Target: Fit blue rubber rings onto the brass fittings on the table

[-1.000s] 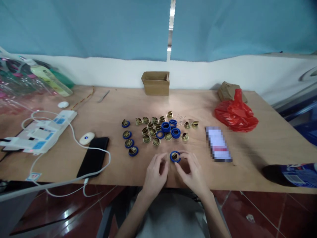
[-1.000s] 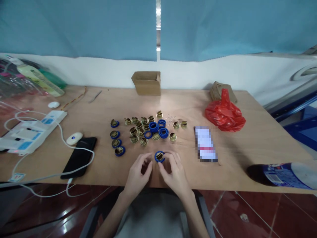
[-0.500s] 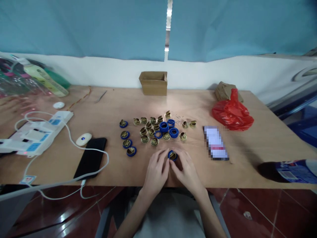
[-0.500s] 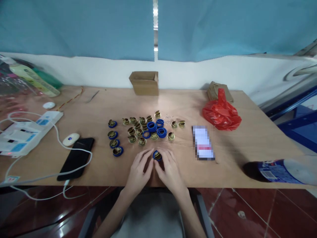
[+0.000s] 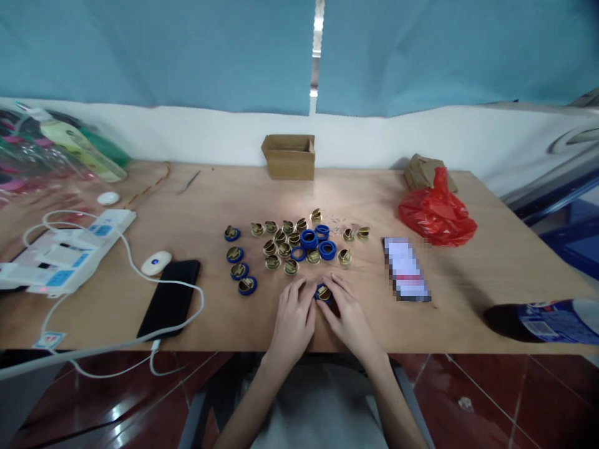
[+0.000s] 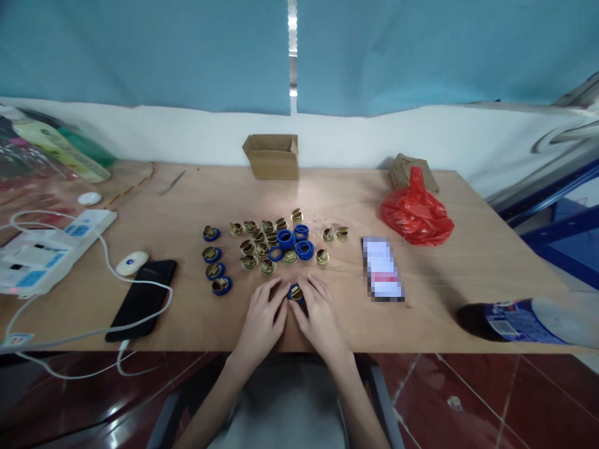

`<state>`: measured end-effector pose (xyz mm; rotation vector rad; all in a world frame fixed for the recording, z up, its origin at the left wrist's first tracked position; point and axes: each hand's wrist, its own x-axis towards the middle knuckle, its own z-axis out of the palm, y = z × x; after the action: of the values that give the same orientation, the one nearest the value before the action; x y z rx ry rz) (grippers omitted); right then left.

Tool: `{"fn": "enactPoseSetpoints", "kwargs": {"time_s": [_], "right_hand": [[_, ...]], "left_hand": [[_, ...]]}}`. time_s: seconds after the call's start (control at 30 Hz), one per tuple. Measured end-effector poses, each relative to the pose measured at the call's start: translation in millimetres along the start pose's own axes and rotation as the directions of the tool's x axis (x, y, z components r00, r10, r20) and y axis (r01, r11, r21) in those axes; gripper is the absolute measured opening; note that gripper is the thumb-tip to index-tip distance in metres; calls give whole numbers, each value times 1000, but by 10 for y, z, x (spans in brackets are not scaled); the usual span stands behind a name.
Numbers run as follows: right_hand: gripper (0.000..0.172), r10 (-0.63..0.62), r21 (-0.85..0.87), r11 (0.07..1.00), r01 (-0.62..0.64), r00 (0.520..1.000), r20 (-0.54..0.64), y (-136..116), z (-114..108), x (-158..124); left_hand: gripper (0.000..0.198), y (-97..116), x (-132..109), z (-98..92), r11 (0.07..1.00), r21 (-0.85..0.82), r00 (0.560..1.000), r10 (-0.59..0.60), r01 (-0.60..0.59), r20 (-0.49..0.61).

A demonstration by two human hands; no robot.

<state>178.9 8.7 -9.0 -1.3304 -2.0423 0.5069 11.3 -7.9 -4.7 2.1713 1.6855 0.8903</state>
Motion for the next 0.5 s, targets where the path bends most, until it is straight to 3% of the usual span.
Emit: {"fn": "enactPoseSetpoints", "kwargs": {"time_s": [0.2,0.33,0.4,0.5], "right_hand": [[50,-34,30,999,33,999,28,61,-26,34],[43,-43,67,997,42,999,8,52,-72,39],[38,-22,125,992,24,1000,-15,-4,-112,33],[37,2,230,973,5,999,-33,-131,-194,27]], "left_hand": [[41,-11,41,-30,1000,20,1000,-6,6,11],[36,5,37,-66,982,-170,996,-85,81,-16],[33,25,33,-95,916,-357,980,-198,182,-9],[31,63,41,-175,698,-624,932,-322,351,164]]}}
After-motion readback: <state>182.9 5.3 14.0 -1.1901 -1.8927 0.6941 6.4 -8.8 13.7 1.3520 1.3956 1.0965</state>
